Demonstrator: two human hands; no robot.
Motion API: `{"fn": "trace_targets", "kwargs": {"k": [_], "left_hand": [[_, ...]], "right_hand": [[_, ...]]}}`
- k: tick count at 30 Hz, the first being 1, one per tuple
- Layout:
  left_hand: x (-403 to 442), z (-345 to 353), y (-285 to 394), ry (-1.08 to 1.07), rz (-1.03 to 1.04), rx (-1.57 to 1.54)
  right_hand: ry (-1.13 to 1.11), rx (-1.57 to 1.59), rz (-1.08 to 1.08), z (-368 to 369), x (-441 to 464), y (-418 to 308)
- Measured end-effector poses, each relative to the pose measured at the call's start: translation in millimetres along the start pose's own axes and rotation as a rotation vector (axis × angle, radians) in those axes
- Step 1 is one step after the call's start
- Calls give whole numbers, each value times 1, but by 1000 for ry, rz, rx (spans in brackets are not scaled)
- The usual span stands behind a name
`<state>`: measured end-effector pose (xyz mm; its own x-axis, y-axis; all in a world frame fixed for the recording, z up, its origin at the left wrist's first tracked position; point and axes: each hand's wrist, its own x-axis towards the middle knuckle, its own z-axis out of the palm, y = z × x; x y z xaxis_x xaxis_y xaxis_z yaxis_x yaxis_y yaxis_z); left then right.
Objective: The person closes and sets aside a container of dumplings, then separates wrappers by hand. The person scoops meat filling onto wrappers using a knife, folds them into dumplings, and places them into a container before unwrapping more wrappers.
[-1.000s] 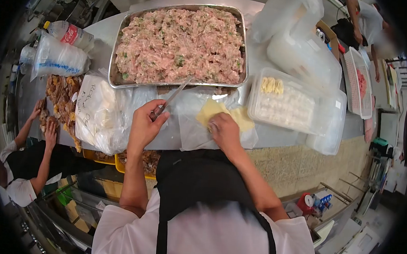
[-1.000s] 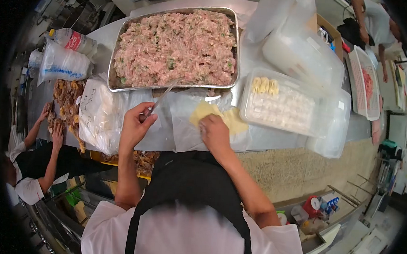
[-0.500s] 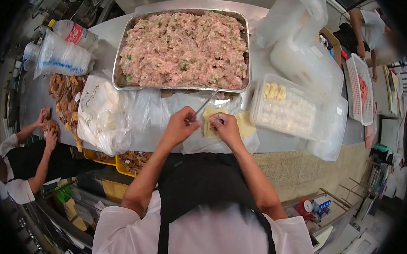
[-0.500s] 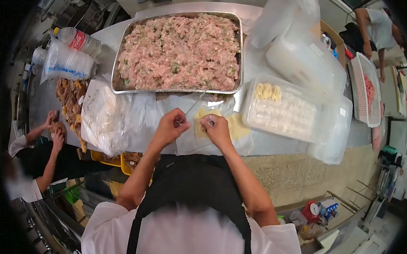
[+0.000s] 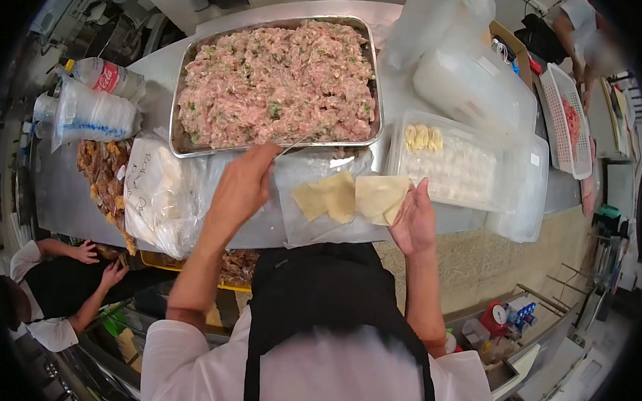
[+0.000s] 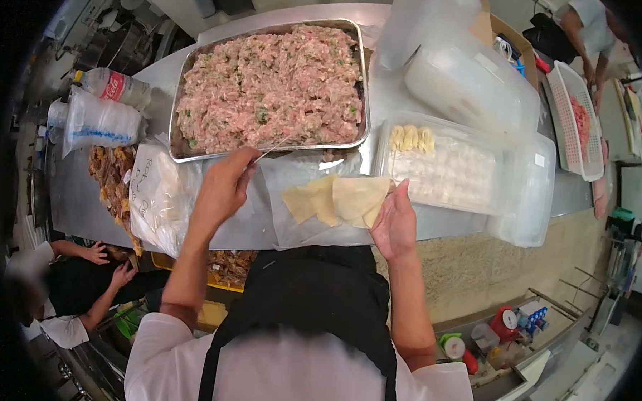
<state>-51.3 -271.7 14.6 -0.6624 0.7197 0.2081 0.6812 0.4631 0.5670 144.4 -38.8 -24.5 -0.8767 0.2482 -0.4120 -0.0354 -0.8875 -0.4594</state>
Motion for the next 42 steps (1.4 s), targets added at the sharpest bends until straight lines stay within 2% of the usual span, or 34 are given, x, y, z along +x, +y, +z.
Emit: {"fn": "trace_targets", "kwargs": {"k": [1, 3, 7, 10, 12, 13, 15, 19, 21, 24, 26, 29, 31, 32, 34, 35, 36, 38, 40, 42], "left_hand": [[12, -4, 2, 2, 2, 2], [36, -5, 7, -224, -15, 215], [60, 32, 7, -255, 51, 301], [69, 45, 7, -303, 165, 206], [78, 37, 10, -481, -34, 236], [82, 36, 1, -478, -30, 237], [89, 28, -12, -485, 20, -48], [95, 20, -2, -406, -51, -32], [97, 38, -8, -466, 24, 353], [91, 54, -4, -455, 110, 283], [101, 53, -5, -501, 108, 247], [106, 57, -18, -486, 210, 114], [108, 46, -20, -615, -221, -411], [106, 40, -21, -622, -210, -409], [99, 24, -10, -593, -384, -672], [96, 14, -2, -592, -391, -645], [89, 15, 1, -602, -382, -642], [74, 15, 6, -523, -288, -845], [53, 43, 4, -452, -219, -912], [33, 63, 7, -61, 274, -254]], "right_hand": [[-23, 35, 23, -11, 4, 3], [-54, 64, 43, -24, 8, 5], [12, -54, 1, -12, -3, 1], [57, -103, -31, -9, -5, 0], [62, -100, -44, -17, -3, 1], [71, -28, -40, -22, 0, 2], [72, 44, -35, -22, 5, 1], [78, 140, -150, -7, 10, -5], [68, 143, -158, -6, 11, -9], [18, 128, -176, -6, 14, -12], [95, 18, -250, -10, 15, -13], [148, 0, -284, -18, 19, -13], [184, 25, -299, -18, 23, -12], [231, 52, -313, -19, 23, -10], [227, 79, -320, -9, 25, -9], [211, 101, -316, -2, 29, -9], [217, 107, -327, 4, 33, -8], [82, 268, -238, 19, 42, -5], [83, 296, -198, 37, 48, -4], [78, 315, -149, 40, 54, -2]]}}
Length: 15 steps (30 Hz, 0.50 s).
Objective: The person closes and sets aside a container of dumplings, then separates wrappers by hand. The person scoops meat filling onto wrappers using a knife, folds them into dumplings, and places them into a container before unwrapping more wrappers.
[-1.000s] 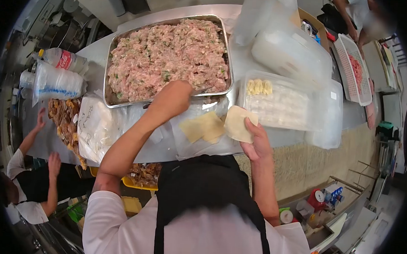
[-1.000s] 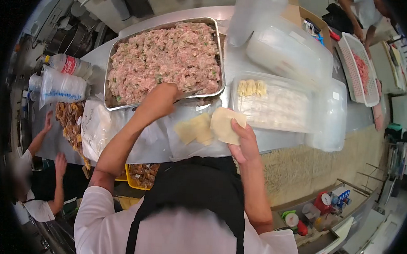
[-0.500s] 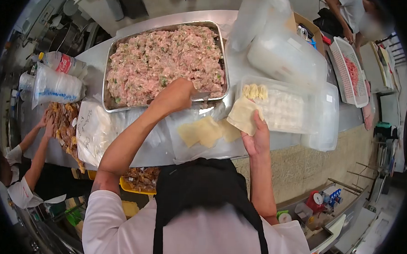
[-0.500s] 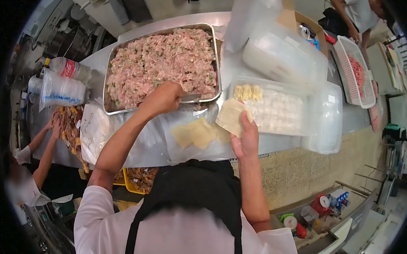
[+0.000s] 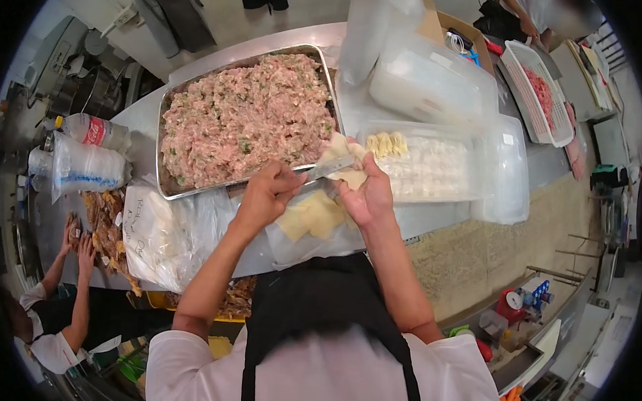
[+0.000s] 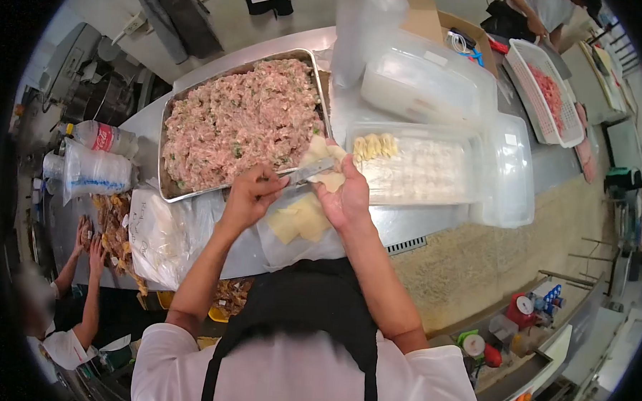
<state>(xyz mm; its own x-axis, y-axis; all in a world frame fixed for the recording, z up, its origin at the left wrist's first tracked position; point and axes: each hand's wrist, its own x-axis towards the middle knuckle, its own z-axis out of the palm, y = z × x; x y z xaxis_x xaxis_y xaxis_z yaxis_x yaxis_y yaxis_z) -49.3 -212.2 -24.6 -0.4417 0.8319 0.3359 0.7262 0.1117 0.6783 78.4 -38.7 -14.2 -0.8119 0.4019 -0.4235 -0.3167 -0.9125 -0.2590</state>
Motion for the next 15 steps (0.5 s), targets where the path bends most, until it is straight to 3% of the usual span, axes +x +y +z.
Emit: {"fn": "trace_targets", "kwargs": {"k": [4, 8, 10, 12, 15], "left_hand": [[-16, -28, 46, -26, -269, 61], [-12, -11, 50, 36, -166, 36], [-12, -16, 36, -102, -131, 147], [-14, -42, 34, -66, -138, 192], [7, -72, 39, -257, -345, 542]], "right_hand": [[60, -53, -145, -13, 7, 1], [29, -83, -121, -15, 6, 5], [3, -91, -105, -13, 8, -1], [57, -132, -278, -19, 2, -12], [61, -163, -304, -23, -3, -20]]}}
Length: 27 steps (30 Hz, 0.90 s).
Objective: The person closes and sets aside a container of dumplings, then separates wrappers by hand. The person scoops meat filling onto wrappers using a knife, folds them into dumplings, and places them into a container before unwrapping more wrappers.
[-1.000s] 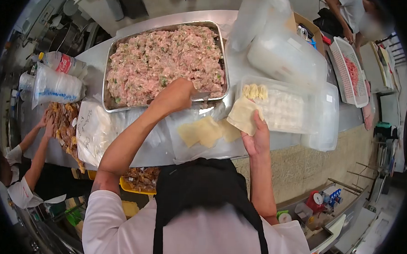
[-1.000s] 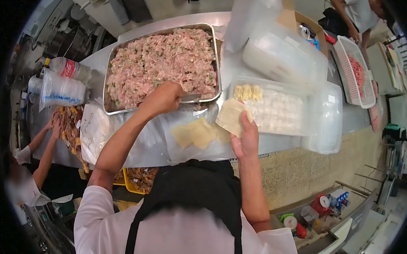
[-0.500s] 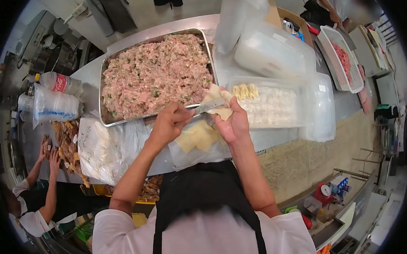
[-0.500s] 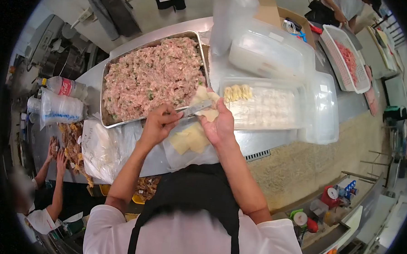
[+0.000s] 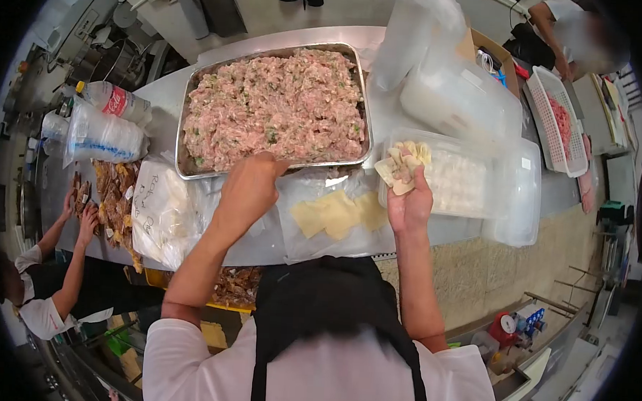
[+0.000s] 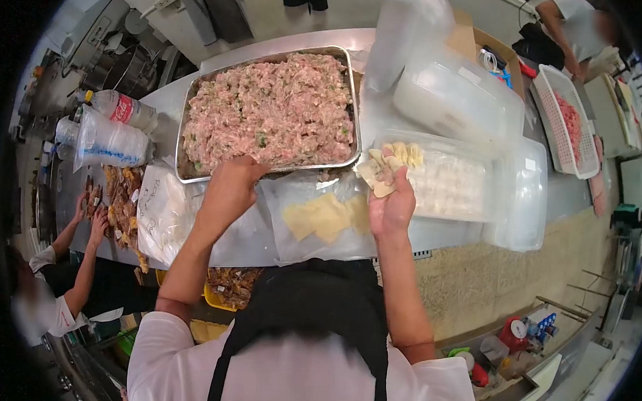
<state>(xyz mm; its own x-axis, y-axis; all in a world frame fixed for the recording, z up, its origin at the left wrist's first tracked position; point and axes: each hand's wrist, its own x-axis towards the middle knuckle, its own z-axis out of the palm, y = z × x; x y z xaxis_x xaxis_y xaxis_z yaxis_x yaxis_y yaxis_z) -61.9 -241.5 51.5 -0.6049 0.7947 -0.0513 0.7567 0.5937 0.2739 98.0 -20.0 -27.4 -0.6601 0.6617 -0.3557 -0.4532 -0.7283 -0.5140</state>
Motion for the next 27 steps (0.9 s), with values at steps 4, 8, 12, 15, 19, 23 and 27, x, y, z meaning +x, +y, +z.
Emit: {"fn": "trace_targets", "kwargs": {"k": [4, 8, 12, 15, 19, 23, 27], "left_hand": [[24, 33, -11, 3, 51, 85], [40, 38, -7, -56, 41, -51], [60, 58, -30, -33, 249, -224], [76, 64, -40, -197, 133, -392], [67, 53, -39, -360, -161, -815], [43, 34, -23, -265, -146, -926], [22, 53, 1, 50, 123, -965]], "right_hand": [[-14, -24, 13, 1, 0, 5], [-40, -29, 11, -9, -2, 7], [-57, -38, 35, -13, -1, 10], [-51, -49, 27, -11, 0, 11], [-44, -49, -5, -5, -2, 9], [-24, -11, 6, 7, -1, 16], [-73, 106, 207, 28, 4, 25]]}}
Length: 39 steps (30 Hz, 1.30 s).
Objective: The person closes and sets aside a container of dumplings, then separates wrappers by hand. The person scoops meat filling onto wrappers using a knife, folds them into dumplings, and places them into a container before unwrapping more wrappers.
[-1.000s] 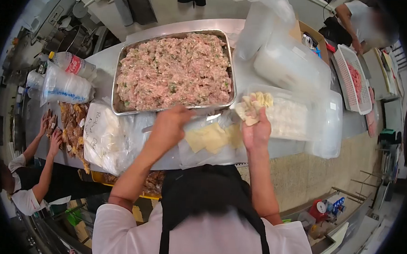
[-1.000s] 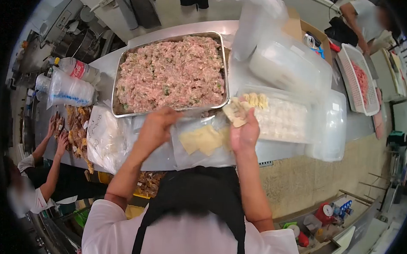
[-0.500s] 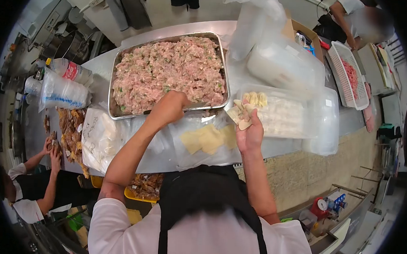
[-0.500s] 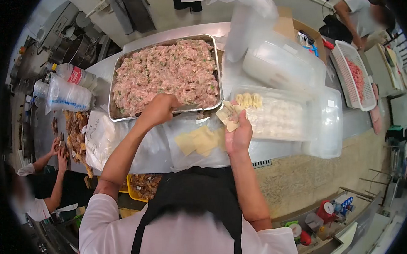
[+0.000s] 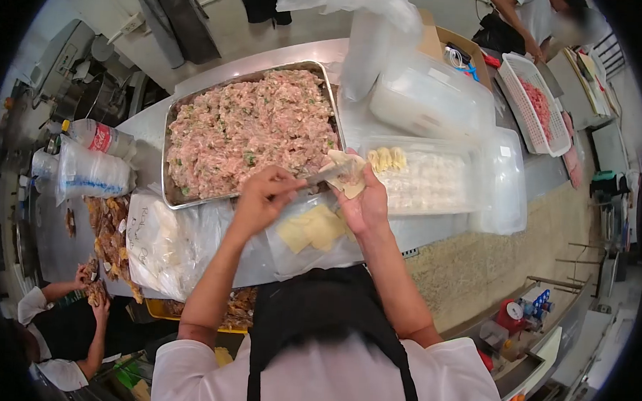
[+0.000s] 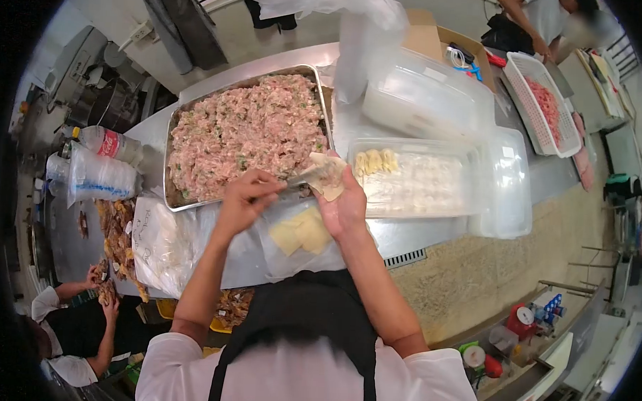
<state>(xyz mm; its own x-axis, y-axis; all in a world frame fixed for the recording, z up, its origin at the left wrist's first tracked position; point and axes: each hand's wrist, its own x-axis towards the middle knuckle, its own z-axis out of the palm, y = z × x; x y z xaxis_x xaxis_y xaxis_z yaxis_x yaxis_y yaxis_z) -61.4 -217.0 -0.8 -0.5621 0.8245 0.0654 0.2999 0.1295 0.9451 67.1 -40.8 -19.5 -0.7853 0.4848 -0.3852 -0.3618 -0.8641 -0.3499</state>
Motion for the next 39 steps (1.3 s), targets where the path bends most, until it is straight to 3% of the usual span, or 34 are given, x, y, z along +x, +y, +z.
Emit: {"fn": "trace_targets", "kwargs": {"k": [2, 3, 7, 9, 11, 12, 14, 15, 17, 18, 20, 21, 22, 24, 26, 27, 28, 29, 31, 34, 36, 38, 39], "left_hand": [[-11, 16, -11, 12, 244, 410], [-19, 14, 0, 4, 186, 501], [-33, 17, 50, 118, 74, 430], [-28, 28, 51, 174, 186, 414], [-24, 36, 18, 133, 180, 384], [-18, 36, 20, 80, 176, 351], [-21, 27, 27, 75, 129, 342], [-23, 21, 37, 92, 101, 316], [-25, 13, 56, 115, 46, 276], [-28, 11, 60, 111, 44, 277], [-35, 9, 64, -53, -6, 340], [-37, 7, 68, -55, -5, 338], [-39, 6, 72, -116, -24, 382], [-41, -3, 82, -177, -39, 422], [-45, -20, 88, 21, -53, 278], [-47, -26, 85, 22, -54, 272], [-49, -32, 81, 112, -28, 252], [-50, -36, 78, 203, -2, 231], [-52, -42, 76, 188, -44, 256], [-54, -38, 70, 175, -73, 247], [-55, -34, 65, 182, -64, 210], [-57, -32, 63, 167, -109, 214], [-58, -31, 63, 169, -110, 213]], "right_hand": [[26, 32, 4, 5, 4, 2], [23, 33, 1, 3, 6, 3], [111, -19, -86, -2, 5, 1], [78, -53, -80, 2, 3, 3], [-68, 39, -86, 5, 2, 5], [-72, 41, -88, 1, 0, 3], [-354, -50, 14, -15, -5, -6], [-346, -53, 16, -17, -12, -5], [-236, -559, -248, -16, -22, 1], [-233, -557, -249, -18, -24, 3], [-144, -1265, -365, -21, -26, 3], [-131, -1288, -572, -21, -25, 9], [-129, -1289, -572, -25, -23, 8], [-254, -1567, -825, -36, -17, -3], [-118, -1540, -643, -43, -16, -28], [-8, -1606, -709, -43, -17, -45], [58, -1476, -769, -48, -15, -59], [133, -1493, -741, -56, -12, -78], [295, -1647, -635, -68, -4, -112], [372, -1841, -498, -70, 7, -138], [309, -1680, -498, -95, 27, -144], [265, -1945, -693, -98, 39, -148], [264, -1947, -692, -95, 41, -145]]}}
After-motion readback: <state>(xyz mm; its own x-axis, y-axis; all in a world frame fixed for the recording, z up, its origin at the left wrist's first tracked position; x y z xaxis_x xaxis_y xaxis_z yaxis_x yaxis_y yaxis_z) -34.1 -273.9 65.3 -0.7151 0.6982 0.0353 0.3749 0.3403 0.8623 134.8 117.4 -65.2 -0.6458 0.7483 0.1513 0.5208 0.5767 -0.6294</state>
